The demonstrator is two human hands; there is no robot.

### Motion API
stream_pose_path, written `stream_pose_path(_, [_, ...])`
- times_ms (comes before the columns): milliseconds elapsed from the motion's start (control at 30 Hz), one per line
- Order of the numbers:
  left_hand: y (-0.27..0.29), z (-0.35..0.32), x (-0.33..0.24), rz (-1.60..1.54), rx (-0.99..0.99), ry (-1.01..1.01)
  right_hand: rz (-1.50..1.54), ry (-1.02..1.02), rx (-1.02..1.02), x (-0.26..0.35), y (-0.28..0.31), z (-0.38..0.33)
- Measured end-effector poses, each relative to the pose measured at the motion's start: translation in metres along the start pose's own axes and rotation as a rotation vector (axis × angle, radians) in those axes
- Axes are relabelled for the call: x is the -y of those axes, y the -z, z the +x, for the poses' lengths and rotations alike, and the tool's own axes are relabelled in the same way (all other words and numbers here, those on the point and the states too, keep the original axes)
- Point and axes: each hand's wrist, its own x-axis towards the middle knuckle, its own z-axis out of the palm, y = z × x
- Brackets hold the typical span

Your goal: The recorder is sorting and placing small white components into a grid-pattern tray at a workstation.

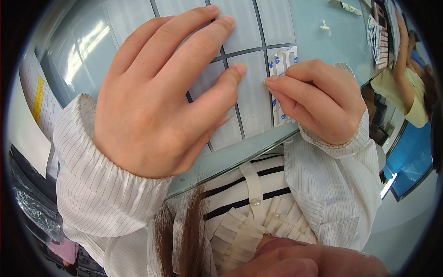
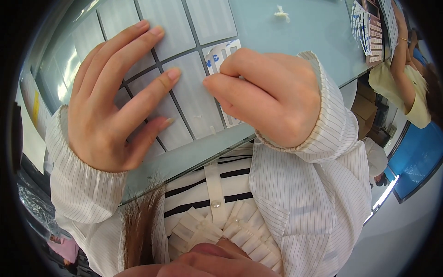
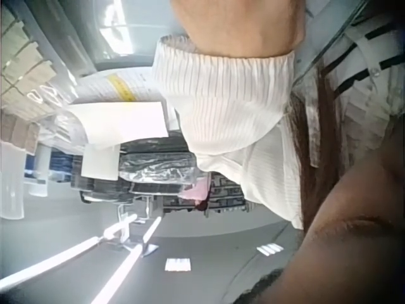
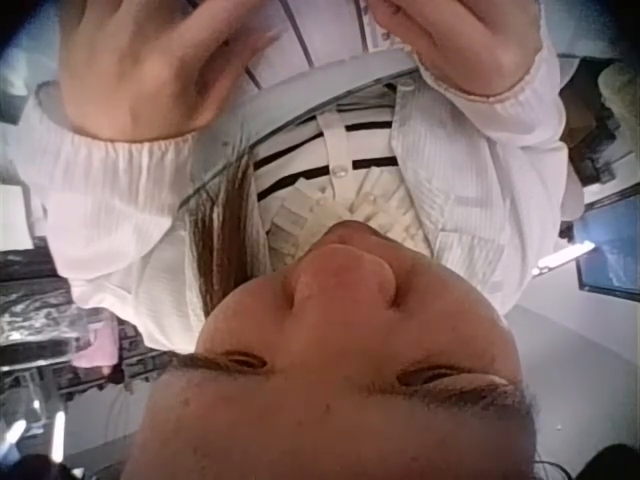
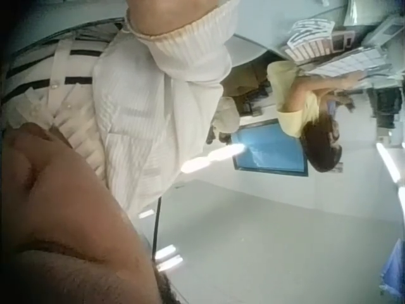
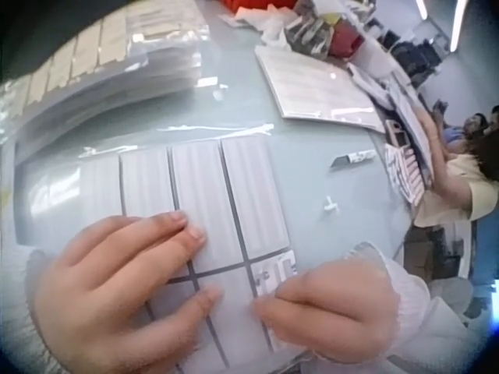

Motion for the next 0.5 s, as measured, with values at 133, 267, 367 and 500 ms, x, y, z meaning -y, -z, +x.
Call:
stream_pose_path(133, [-0.012,-0.003,0.008,0.011,-0.11,-0.063,-0.034,0.03,0.065,0.0,0.005,0.004])
stream_pose_path(267, [-0.016,-0.003,0.006,0.001,-0.097,-0.058,-0.068,0.078,0.065,-0.003,-0.001,0.003])
stream_pose_path(367, [-0.012,-0.006,0.005,0.006,-0.07,-0.035,-0.045,0.145,-0.006,-0.005,-0.005,0.002])
stream_pose_path(500, [-0.01,-0.003,0.005,0.0,-0.051,-0.03,-0.064,0.218,0.053,-0.008,0.003,-0.003])
